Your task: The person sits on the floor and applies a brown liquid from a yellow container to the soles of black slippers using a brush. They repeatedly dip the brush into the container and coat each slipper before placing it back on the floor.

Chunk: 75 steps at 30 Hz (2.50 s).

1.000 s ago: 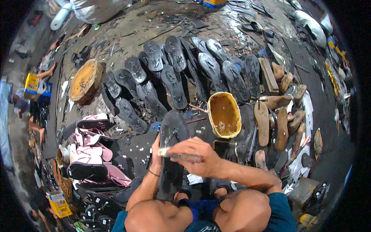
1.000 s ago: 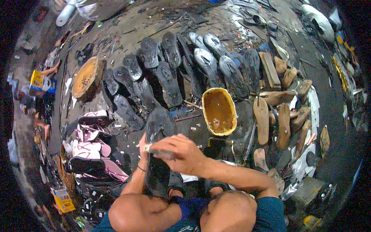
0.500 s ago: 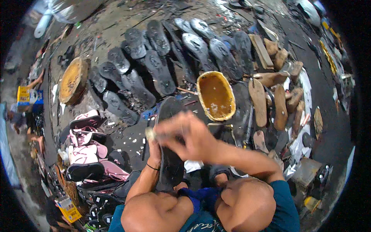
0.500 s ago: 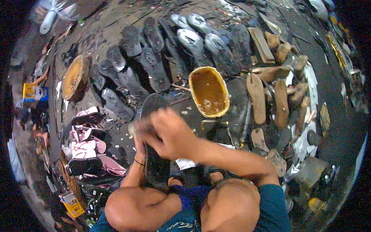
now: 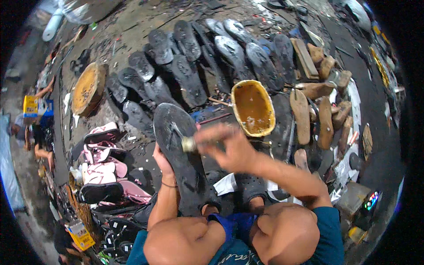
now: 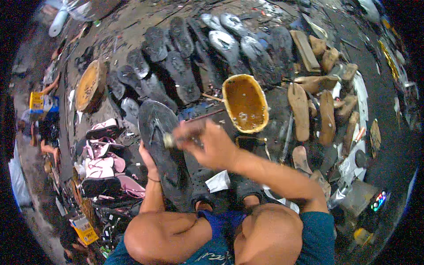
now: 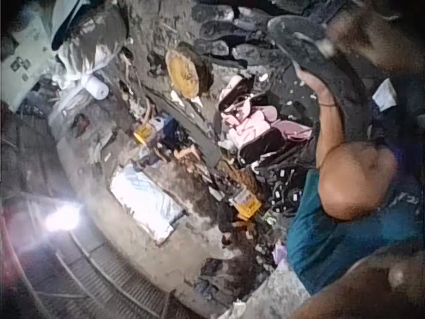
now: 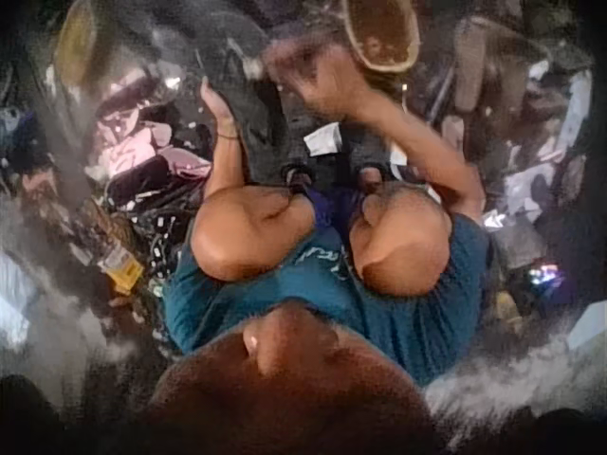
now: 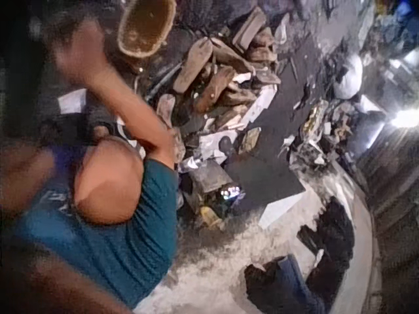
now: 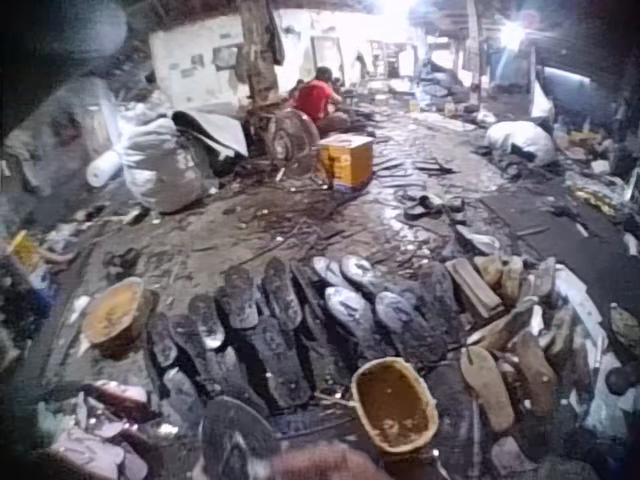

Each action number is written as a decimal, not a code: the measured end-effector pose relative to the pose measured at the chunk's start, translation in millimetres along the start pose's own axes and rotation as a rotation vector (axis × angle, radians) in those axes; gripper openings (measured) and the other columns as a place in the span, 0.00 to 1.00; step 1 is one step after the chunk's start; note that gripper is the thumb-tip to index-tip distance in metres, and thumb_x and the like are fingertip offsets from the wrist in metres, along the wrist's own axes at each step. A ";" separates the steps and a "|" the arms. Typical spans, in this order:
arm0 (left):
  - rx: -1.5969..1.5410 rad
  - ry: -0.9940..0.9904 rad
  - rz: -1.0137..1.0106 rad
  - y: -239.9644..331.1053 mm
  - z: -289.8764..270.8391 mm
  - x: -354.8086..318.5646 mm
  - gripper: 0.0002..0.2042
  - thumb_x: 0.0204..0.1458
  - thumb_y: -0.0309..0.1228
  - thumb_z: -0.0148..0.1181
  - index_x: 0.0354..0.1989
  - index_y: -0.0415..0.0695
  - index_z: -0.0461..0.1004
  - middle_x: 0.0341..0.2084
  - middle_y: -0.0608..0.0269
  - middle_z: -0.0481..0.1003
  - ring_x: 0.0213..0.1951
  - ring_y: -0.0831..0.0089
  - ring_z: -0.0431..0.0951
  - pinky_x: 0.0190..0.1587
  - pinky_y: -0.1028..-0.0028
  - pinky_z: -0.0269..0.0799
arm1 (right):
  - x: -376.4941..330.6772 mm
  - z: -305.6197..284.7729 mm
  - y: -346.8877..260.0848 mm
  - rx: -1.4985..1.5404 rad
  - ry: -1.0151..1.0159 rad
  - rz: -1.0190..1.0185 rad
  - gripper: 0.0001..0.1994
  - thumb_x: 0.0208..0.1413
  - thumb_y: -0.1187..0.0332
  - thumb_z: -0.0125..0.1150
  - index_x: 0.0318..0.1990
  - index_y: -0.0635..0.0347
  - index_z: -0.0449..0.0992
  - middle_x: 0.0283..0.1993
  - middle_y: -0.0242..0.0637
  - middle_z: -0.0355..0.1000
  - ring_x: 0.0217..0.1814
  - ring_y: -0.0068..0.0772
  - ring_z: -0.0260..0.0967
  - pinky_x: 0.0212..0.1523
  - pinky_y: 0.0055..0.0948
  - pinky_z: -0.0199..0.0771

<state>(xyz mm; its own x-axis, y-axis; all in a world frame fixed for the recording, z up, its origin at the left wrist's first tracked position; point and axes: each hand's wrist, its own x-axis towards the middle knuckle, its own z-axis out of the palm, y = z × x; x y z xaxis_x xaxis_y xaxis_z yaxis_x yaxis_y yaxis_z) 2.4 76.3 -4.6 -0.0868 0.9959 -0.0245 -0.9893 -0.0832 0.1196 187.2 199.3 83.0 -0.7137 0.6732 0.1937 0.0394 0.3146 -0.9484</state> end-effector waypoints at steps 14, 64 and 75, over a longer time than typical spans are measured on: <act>0.074 0.714 -0.141 -24.4 -29.6 -161.8 0.29 0.66 0.46 0.39 0.64 0.34 0.67 0.59 0.43 0.72 0.58 0.50 0.74 0.64 0.54 0.68 | -50.5 -97.4 132.9 -0.625 0.488 0.176 0.13 0.59 0.59 0.66 0.46 0.57 0.82 0.43 0.46 0.81 0.43 0.46 0.80 0.44 0.39 0.78; 0.390 0.577 0.015 -5.0 31.1 38.3 0.18 0.69 0.40 0.43 0.52 0.41 0.75 0.43 0.55 0.82 0.41 0.65 0.84 0.50 0.63 0.81 | -36.8 22.7 -18.9 -0.086 -0.317 -0.557 0.23 0.48 0.64 0.63 0.55 0.51 0.78 0.48 0.34 0.76 0.46 0.40 0.74 0.46 0.41 0.69; 0.474 0.516 0.269 17.9 -9.0 19.0 0.18 0.68 0.39 0.44 0.54 0.44 0.76 0.44 0.64 0.80 0.45 0.73 0.80 0.52 0.71 0.76 | -40.7 34.8 1.1 -0.099 -0.492 -0.439 0.18 0.47 0.73 0.72 0.49 0.56 0.81 0.43 0.34 0.80 0.44 0.37 0.77 0.43 0.35 0.69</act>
<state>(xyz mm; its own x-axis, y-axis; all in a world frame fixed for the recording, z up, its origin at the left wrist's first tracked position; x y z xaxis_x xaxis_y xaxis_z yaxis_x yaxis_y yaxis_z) -18.0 93.4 -11.9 -0.4779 0.7907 -0.3826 -0.7801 -0.1817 0.5987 191.9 149.0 65.4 -0.9130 0.0921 0.3975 -0.2807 0.5653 -0.7756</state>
